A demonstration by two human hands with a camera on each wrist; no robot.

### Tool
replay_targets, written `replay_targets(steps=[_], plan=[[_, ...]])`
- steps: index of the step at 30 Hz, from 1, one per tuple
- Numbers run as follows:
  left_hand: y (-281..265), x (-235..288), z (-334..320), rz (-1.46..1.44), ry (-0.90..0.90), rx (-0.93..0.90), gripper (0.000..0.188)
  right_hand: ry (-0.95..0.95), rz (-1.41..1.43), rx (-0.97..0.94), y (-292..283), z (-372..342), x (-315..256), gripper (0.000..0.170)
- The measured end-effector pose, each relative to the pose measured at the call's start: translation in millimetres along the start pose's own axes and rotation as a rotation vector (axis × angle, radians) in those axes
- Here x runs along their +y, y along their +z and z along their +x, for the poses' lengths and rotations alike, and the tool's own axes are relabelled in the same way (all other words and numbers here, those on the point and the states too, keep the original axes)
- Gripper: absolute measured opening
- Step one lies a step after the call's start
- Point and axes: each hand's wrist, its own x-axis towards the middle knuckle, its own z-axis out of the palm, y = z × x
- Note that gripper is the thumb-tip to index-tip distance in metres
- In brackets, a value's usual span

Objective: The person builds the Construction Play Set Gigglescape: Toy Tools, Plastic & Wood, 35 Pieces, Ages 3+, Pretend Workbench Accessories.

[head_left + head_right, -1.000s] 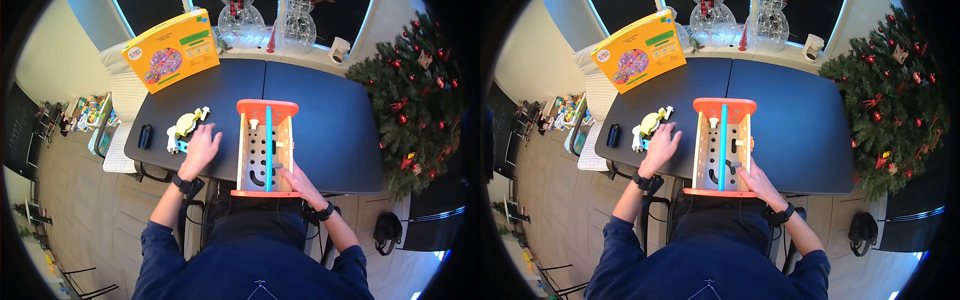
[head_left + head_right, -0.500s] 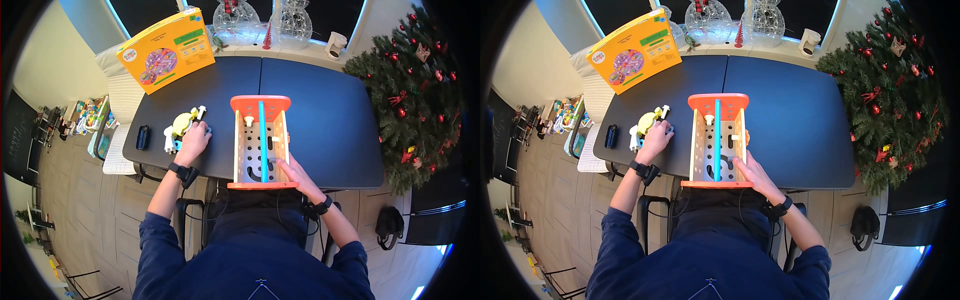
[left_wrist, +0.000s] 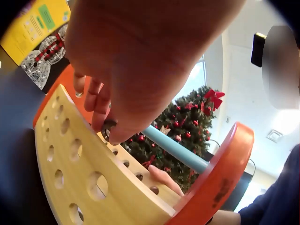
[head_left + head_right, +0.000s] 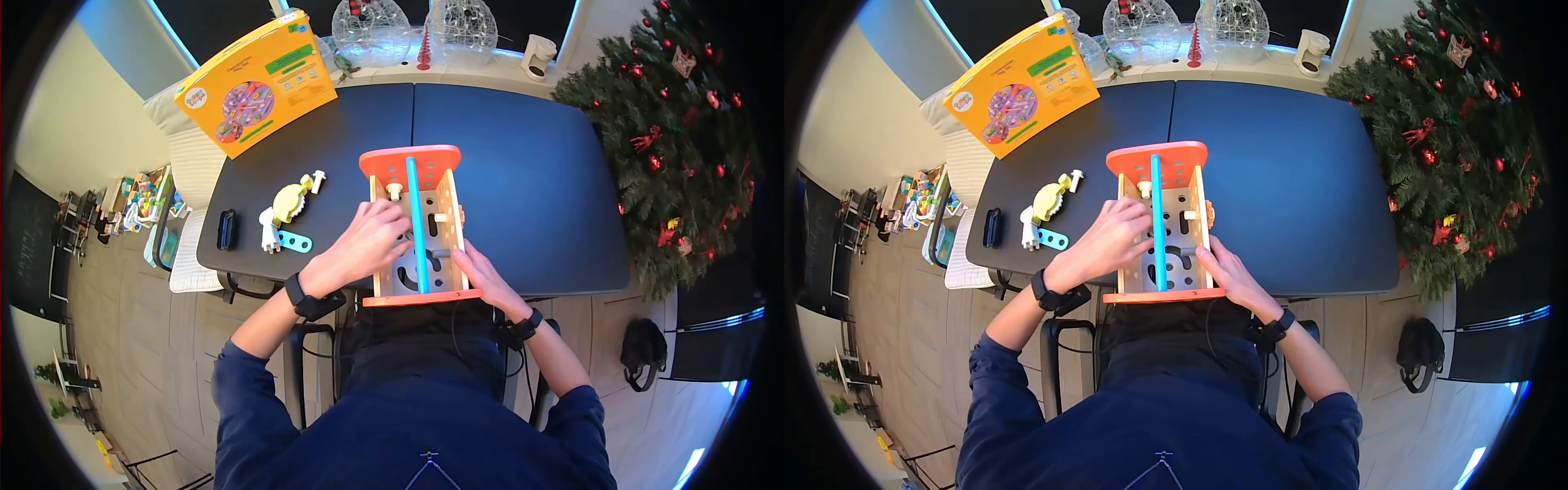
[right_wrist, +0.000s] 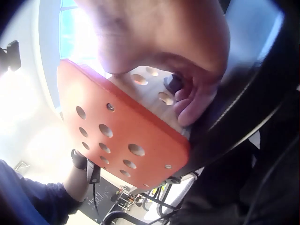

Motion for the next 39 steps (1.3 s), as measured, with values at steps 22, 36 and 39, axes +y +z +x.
replay_targets(steps=[22, 36, 39], plan=[[24.2, 5.3, 35.6, -0.271, -0.015, -0.298, 0.032, 0.069, -0.033, 0.063, -1.5, 4.4, 14.1, 0.033], [36.8, -8.0, 34.0, -0.143, 0.102, -0.292, 0.029, 0.077, 0.008, 0.089, 2.9, 3.9, 16.8, 0.028], [35.6, -9.6, 33.8, -0.136, 0.119, -0.288, 0.03, 0.119, -0.007, 0.053, -0.2, 2.9, 6.2, 0.03]])
